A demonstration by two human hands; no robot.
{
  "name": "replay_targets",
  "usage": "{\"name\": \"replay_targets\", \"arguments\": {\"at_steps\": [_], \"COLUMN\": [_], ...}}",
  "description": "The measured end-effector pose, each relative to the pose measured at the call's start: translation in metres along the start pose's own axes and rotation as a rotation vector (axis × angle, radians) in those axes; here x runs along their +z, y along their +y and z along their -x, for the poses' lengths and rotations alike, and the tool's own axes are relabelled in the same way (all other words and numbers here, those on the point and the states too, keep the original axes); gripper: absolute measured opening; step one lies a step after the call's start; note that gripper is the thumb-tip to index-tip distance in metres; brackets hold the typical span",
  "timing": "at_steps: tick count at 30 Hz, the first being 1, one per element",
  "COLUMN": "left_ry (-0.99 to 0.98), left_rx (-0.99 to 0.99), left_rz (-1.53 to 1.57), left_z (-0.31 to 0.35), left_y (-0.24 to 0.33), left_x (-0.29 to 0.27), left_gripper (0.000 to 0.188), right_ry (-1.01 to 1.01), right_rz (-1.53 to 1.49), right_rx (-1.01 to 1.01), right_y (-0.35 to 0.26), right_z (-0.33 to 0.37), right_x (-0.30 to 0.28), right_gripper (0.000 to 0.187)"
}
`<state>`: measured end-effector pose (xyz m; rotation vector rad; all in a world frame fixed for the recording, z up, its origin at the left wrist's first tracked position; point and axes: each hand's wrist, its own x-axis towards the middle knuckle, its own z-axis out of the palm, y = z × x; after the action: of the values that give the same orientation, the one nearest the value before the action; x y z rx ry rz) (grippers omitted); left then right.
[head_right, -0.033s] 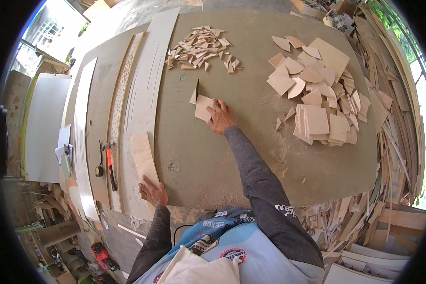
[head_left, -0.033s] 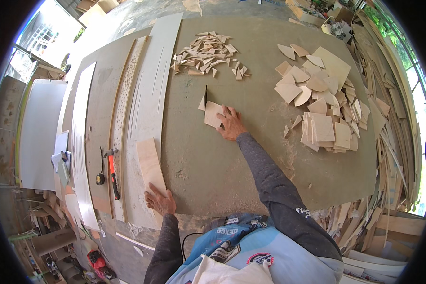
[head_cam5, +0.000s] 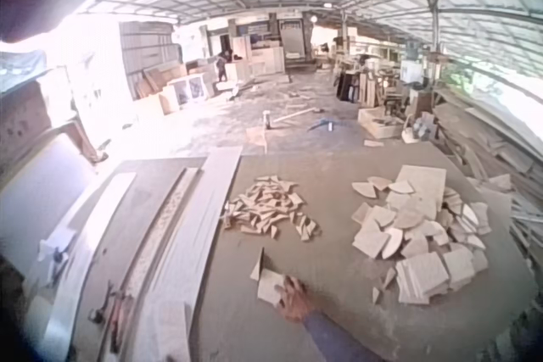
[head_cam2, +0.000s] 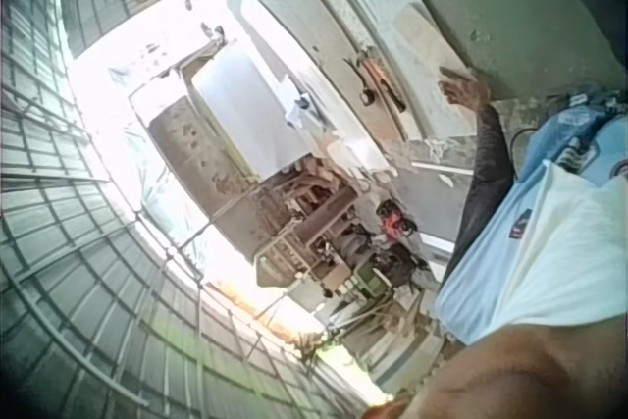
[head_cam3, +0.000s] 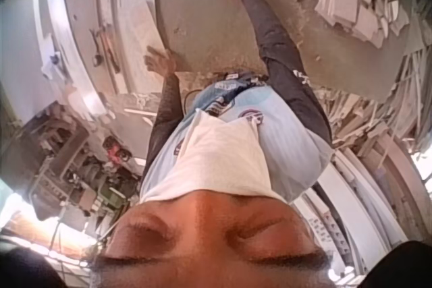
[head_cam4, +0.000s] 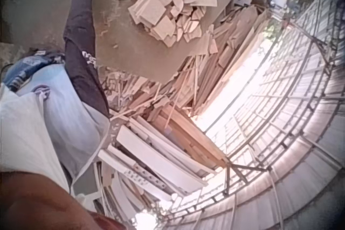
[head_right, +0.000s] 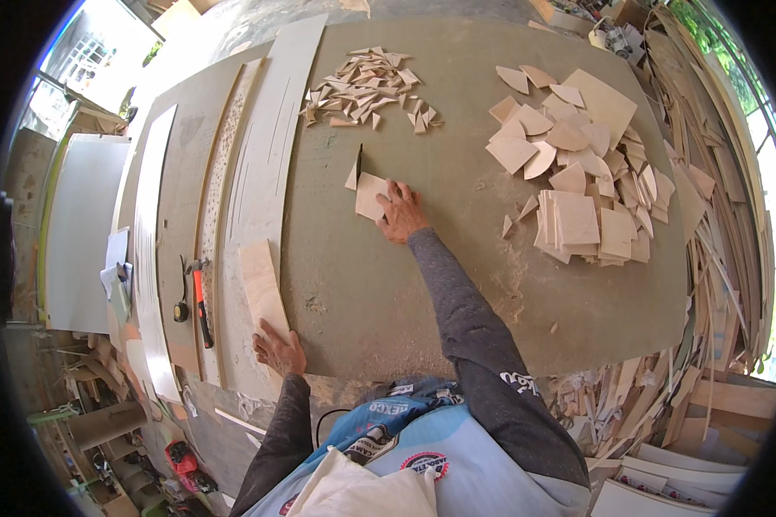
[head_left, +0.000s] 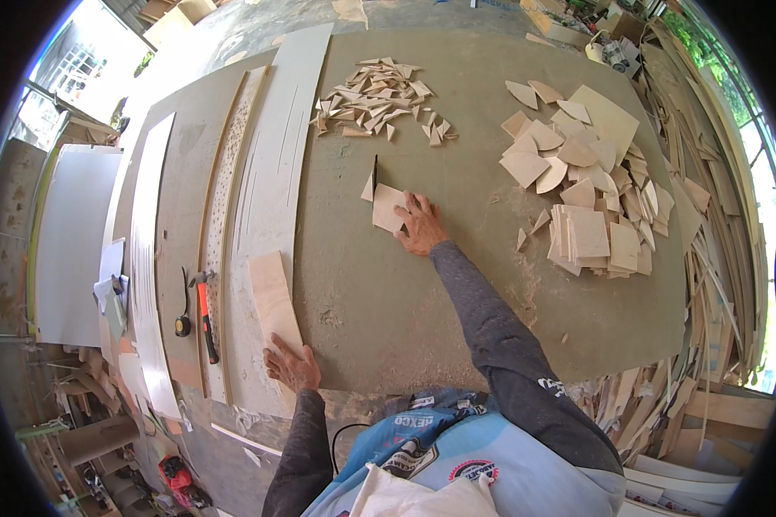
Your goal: The person picks up and sorts small wood pieces from a pile on a work table.
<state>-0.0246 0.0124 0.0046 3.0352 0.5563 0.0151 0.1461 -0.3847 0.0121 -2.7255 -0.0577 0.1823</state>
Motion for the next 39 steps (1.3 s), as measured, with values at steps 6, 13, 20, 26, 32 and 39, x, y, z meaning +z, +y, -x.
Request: {"name": "replay_targets", "arguments": {"at_steps": [6,13,20,26,32,39], "left_ry": [-0.002,-0.008,-0.011,0.006,-0.027,-0.002], "left_rx": [-0.011,-0.018,-0.002,0.005,-0.017,-0.008], "left_rz": [-0.013,-0.011,-0.013,-0.015,-0.002,-0.016], "left_z": [-0.001,-0.002,-0.001,0.000,-0.001,-0.003], "left_y": [-0.002,-0.001,-0.001,0.001,0.001,0.000], "left_x": [0.000,0.002,-0.001,-0.001,-0.003,-0.001], "left_gripper": [0.095,0.096,0.096,0.095,0.095,0.096], "right_ry": [0.007,0.032,0.135,0.092,0.123,0.144], "right_rz": [0.024,0.013,0.003,0.020,0.036,0.006], "right_rx": [0.023,0.031,-0.046,0.011,0.048,-0.008], "right_y": [-0.005,-0.002,-0.002,-0.005,-0.009,-0.005], "right_z": [-0.005,-0.012,0.002,-0.002,-0.007,-0.002], "right_x": [0.000,0.006,0.017,0.015,0.019,0.022], "right_gripper": [0.064,0.064,0.058,0.062,0.062,0.058]}}
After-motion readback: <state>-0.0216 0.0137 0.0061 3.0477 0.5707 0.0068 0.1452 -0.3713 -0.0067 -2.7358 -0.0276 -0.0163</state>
